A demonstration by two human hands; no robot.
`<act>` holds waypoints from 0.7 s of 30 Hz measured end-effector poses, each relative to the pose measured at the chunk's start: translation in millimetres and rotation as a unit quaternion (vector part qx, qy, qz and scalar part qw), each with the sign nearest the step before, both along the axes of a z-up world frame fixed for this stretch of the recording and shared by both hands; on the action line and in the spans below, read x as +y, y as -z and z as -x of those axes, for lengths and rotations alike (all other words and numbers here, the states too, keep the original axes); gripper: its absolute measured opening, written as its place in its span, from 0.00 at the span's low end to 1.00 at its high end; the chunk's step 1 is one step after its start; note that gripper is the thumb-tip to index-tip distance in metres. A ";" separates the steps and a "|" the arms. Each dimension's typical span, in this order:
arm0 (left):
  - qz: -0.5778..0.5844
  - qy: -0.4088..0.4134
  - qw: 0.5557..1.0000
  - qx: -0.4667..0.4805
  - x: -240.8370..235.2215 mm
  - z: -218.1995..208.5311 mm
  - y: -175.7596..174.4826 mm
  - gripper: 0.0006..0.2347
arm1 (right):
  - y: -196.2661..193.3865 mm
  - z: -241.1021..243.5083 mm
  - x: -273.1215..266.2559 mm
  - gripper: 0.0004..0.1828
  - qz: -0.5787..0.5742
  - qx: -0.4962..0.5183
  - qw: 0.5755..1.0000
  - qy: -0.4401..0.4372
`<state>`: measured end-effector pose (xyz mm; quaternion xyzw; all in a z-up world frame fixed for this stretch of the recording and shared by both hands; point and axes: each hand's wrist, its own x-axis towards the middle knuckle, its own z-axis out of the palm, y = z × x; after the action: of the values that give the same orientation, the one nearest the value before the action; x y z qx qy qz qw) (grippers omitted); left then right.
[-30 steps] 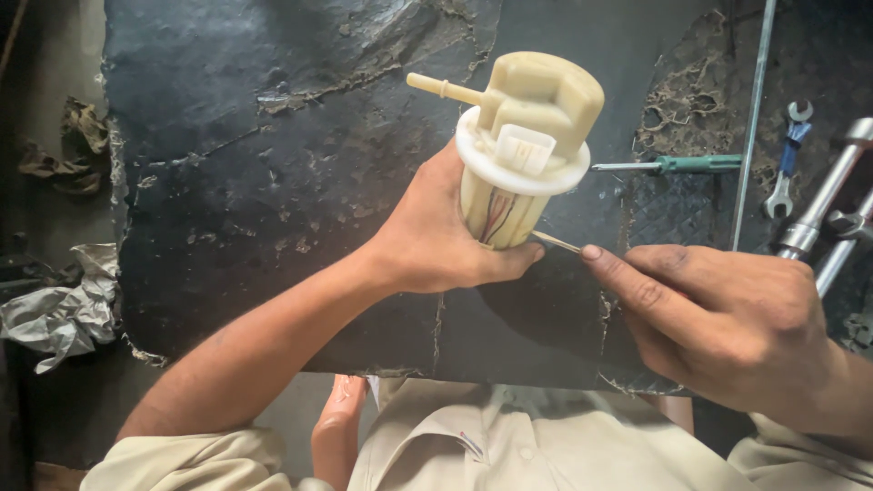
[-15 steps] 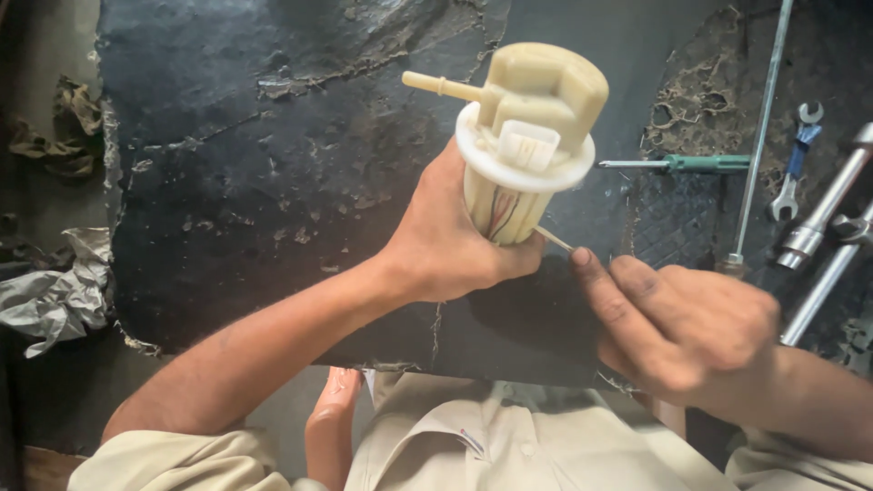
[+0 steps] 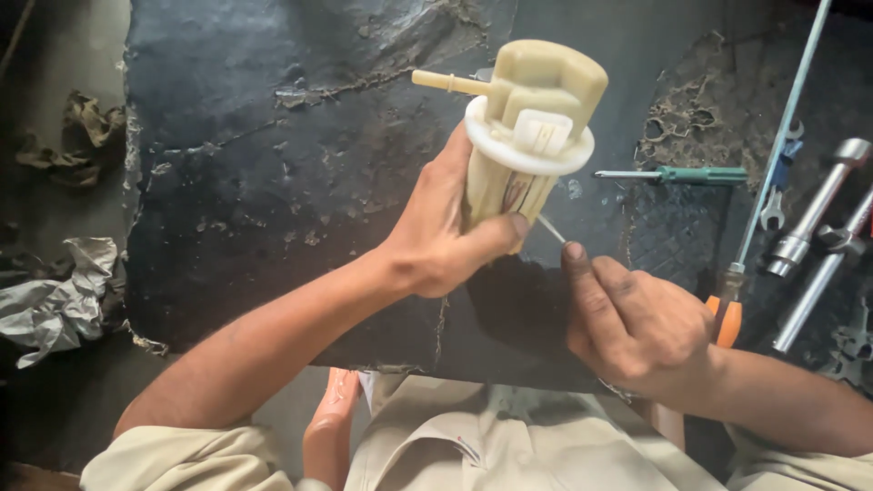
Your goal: The person sits at a workbench and unboxes a new fuel pump from a cardboard box. They use a screwdriver on a wiring switch assembly, then hold the fuel pump and pry and work at its lower connector area with a long screwdriver and small tool.
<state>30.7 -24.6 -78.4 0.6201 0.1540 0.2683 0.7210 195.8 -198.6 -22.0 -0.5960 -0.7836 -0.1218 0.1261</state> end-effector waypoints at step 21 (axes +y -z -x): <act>-0.061 -0.017 0.997 -0.037 1.4 1.4 -1.9 0.37 | 11.8 -24.0 10.6 0.25 0.011 0.202 0.979 0.023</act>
<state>29.4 -23.2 -76.5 0.6496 0.1209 0.3123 0.6825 219.7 -188.0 -33.7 -0.6275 -0.7293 0.0066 0.2724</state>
